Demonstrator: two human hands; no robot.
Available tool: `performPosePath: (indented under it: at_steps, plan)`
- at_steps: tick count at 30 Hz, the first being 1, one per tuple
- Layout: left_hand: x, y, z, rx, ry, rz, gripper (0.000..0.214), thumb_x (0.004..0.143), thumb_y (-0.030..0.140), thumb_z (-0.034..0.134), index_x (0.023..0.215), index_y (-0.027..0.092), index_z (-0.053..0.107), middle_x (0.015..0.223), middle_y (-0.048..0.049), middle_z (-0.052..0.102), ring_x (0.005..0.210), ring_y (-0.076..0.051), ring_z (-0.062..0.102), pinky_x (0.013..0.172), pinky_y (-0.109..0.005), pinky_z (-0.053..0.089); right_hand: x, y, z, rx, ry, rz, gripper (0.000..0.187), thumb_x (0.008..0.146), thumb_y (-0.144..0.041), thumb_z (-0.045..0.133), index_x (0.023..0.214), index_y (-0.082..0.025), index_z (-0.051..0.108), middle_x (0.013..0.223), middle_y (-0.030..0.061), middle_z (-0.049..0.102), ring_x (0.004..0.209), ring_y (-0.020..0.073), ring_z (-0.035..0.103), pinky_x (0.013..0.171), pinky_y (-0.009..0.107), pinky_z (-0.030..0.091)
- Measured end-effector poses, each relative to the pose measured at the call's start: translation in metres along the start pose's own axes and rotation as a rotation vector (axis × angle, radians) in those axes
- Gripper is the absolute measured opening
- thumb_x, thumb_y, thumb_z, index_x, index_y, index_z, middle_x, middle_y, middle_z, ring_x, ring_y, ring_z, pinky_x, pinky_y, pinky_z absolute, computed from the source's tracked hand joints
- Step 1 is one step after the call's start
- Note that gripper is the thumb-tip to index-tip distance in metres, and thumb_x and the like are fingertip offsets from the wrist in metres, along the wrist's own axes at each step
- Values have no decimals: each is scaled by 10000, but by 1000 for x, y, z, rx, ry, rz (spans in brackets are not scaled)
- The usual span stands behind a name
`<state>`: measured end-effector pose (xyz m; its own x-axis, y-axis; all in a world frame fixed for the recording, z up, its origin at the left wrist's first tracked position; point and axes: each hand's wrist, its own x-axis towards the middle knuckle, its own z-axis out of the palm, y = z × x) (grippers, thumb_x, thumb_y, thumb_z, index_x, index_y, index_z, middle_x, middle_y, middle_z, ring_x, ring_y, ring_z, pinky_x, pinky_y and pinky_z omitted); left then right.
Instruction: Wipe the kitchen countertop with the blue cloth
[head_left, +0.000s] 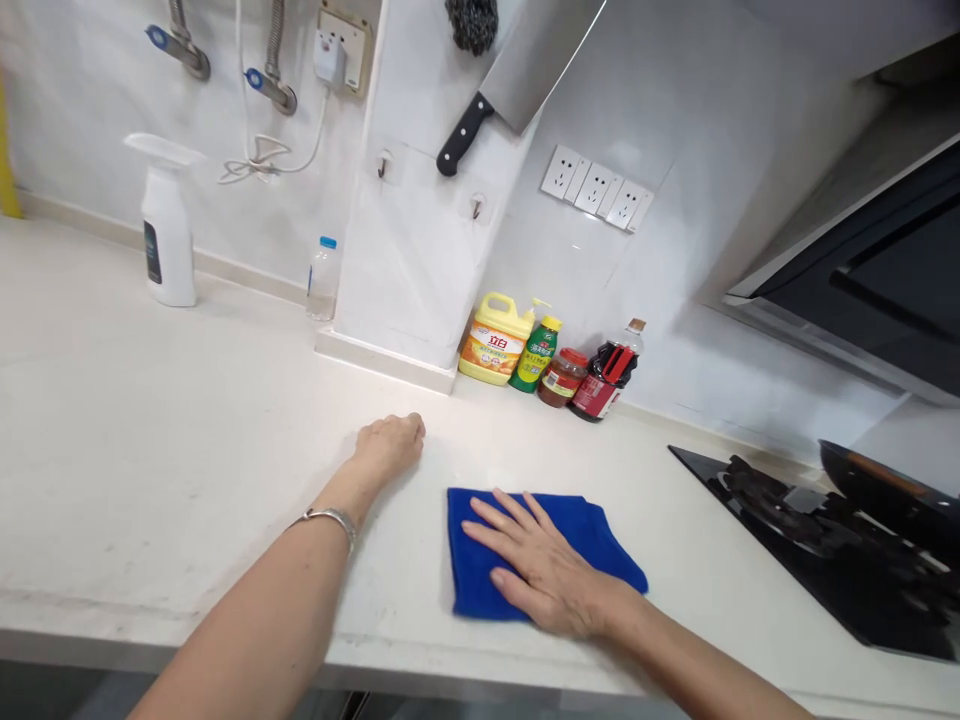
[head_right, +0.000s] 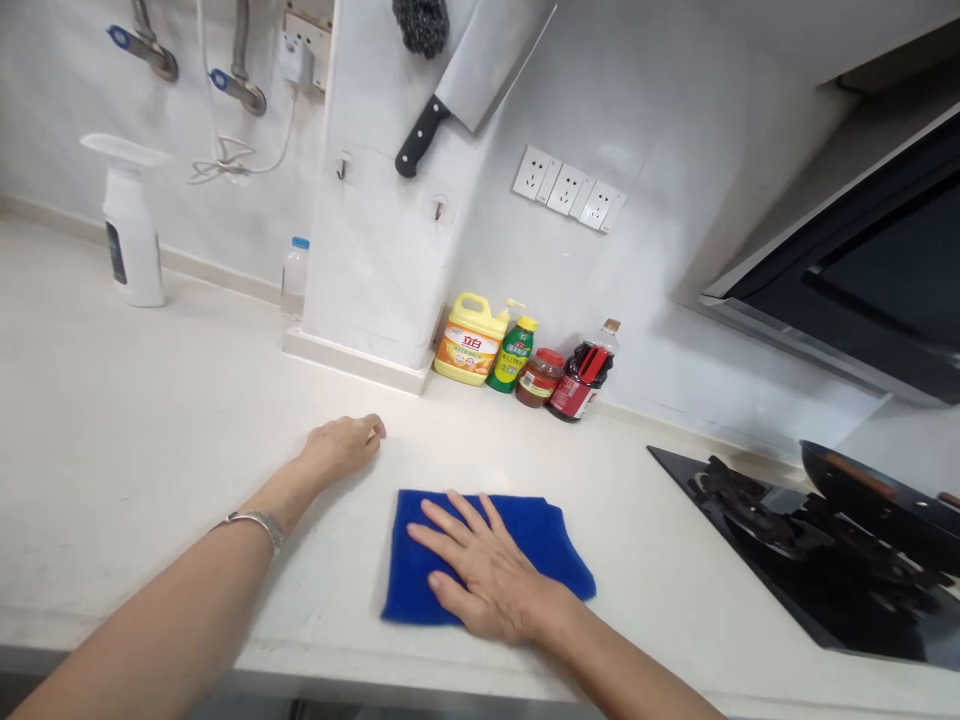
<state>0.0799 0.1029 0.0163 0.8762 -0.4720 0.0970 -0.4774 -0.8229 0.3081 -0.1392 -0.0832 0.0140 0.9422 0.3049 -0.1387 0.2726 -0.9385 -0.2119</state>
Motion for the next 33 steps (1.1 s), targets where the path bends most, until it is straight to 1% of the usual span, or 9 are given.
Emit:
performPosePath:
  at_steps: [5,9,12,14,17,21,26,29,33]
  plan:
    - [0,3,3,31,6,-25,391,957,259,378,1247,240,640,1158,-139,697,1130,-300,655,988,-430,497,79,-1,-12,10,59,27,586,1039,-521,282,1601,-370,211,1726,-28,121,1589,287,31,1265,659,8]
    - [3,4,2,8,19,-101,452,982,307,333,1353,258,585,1194,-150,691,1136,-318,658,991,-460,498,135,7,-20,13,104,123,614,1028,-542,248,1604,-331,216,1726,-14,125,1584,319,47,1250,678,11]
    - [6,2,0,-38,49,-171,480,989,368,309,1355,240,593,1214,-168,686,1147,-330,653,989,-467,504,158,11,-24,19,114,225,632,1026,-553,208,1611,-313,189,1730,-17,95,1584,324,23,1244,681,-4]
    - [7,0,-3,-76,76,-206,491,986,385,301,1316,219,625,1211,-180,689,1149,-334,652,982,-461,511,160,9,-24,18,116,260,640,1027,-553,194,1616,-303,170,1733,-15,75,1584,324,1,1245,675,-15]
    - [10,-6,-5,-138,113,-233,512,983,393,279,1278,204,652,1217,-175,694,1153,-332,651,977,-444,520,140,-2,-20,15,106,213,642,1029,-545,201,1618,-289,173,1733,0,78,1584,325,0,1252,660,-15]
    - [13,-15,-7,-199,141,-229,537,979,391,266,1280,185,661,1247,-153,693,1172,-310,644,984,-402,522,91,-27,-9,26,90,99,625,1033,-543,221,1613,-312,193,1731,6,85,1586,321,7,1257,661,2]
    - [7,-21,-5,-207,129,-189,498,959,374,325,1226,185,701,1274,-122,689,1210,-279,625,1018,-348,500,31,-52,6,52,76,12,611,1036,-538,266,1609,-333,209,1729,13,105,1586,325,-4,1257,663,-25]
    - [-2,-22,-6,-188,124,-149,469,951,364,350,1216,212,706,1289,-95,686,1224,-264,617,1030,-331,491,0,-53,11,68,80,-8,593,1042,-532,277,1604,-350,227,1724,3,130,1588,307,9,1267,646,-22]
    - [-13,-22,-9,-163,103,-97,449,936,325,363,1214,243,706,1281,-66,694,1207,-256,627,1014,-328,500,-41,-37,12,68,63,5,585,1045,-521,304,1602,-357,232,1718,-6,148,1590,284,25,1277,624,-10]
